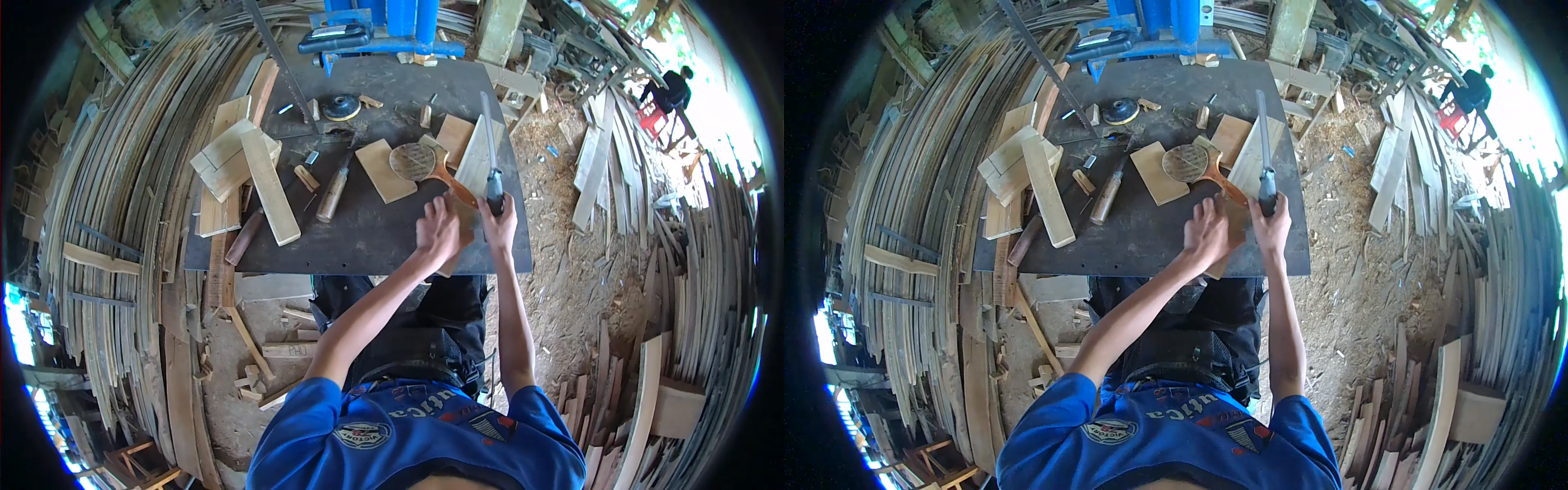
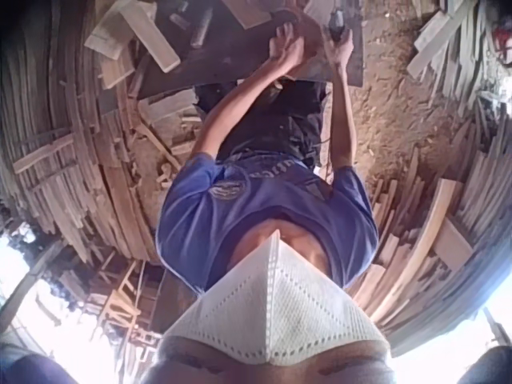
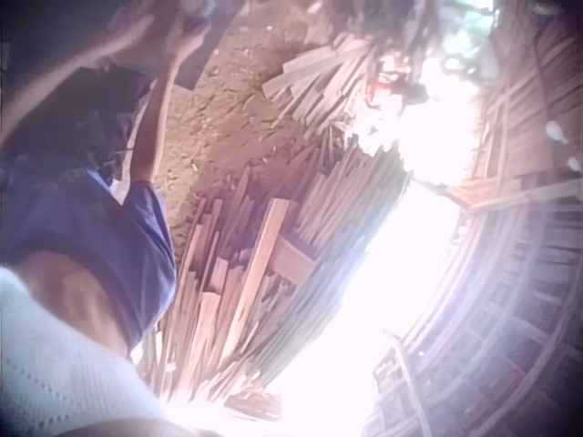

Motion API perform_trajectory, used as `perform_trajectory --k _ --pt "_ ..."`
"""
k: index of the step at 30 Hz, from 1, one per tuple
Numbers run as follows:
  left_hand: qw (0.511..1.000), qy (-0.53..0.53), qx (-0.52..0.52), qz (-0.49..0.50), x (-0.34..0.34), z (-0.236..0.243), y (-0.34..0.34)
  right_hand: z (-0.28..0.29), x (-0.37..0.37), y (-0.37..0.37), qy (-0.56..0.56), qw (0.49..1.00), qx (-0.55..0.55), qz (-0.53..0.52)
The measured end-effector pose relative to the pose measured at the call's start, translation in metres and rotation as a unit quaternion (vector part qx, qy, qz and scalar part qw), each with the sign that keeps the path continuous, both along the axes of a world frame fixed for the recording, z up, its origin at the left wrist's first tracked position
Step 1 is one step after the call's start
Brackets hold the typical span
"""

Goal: The person smooths a small wooden block with sandpaper, then uses a hand saw to cut a notch into the block. After cutting, they wipe the saw blade with a cloth and use a brush to clean the workbench and the wooden pieces.

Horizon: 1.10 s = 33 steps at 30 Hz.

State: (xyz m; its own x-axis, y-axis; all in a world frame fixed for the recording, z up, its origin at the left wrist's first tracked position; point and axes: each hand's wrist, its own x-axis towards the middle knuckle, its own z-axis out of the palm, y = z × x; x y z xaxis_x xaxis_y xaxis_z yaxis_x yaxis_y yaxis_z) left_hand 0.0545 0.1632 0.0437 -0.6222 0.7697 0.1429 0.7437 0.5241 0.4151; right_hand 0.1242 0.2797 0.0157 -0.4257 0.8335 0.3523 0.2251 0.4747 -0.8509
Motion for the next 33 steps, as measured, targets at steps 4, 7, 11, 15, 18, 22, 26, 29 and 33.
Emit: perform_trajectory --k 4,7,11,15,18,22,26,29,33 --pt "1.000 0.023 -0.021 0.002 -0.016 -0.005 0.042 -0.011 0.004 0.012 0.058 0.998 -0.011 -0.004" --pt "1.000 0.015 -0.012 0.020 -0.021 -0.004 0.065 -0.022 0.001 0.021 0.106 0.994 -0.005 -0.038" --pt "0.998 -0.003 -0.040 0.038 -0.030 -0.008 0.079 -0.014 -0.001 0.013 0.006 0.998 0.039 -0.050" --pt "0.997 -0.041 -0.052 0.045 -0.036 0.003 0.088 -0.015 -0.004 0.021 -0.010 0.996 0.052 -0.068" --pt "0.992 -0.087 -0.066 0.063 -0.044 0.013 0.083 -0.012 -0.006 0.010 -0.008 0.998 0.044 -0.035" --pt "0.984 -0.156 0.082 -0.027 -0.036 0.006 0.041 -0.012 0.003 0.018 -0.015 0.999 -0.017 -0.035" --pt "0.977 -0.032 0.180 -0.105 -0.023 0.005 -0.062 -0.014 0.002 0.015 -0.004 0.998 0.052 -0.027" --pt "0.973 -0.060 0.213 -0.058 -0.013 -0.002 -0.135 -0.012 -0.001 0.012 -0.025 0.998 0.034 -0.043" --pt "0.971 -0.092 0.211 0.060 -0.006 -0.016 -0.209 -0.009 -0.002 0.006 -0.050 0.997 0.032 -0.041"
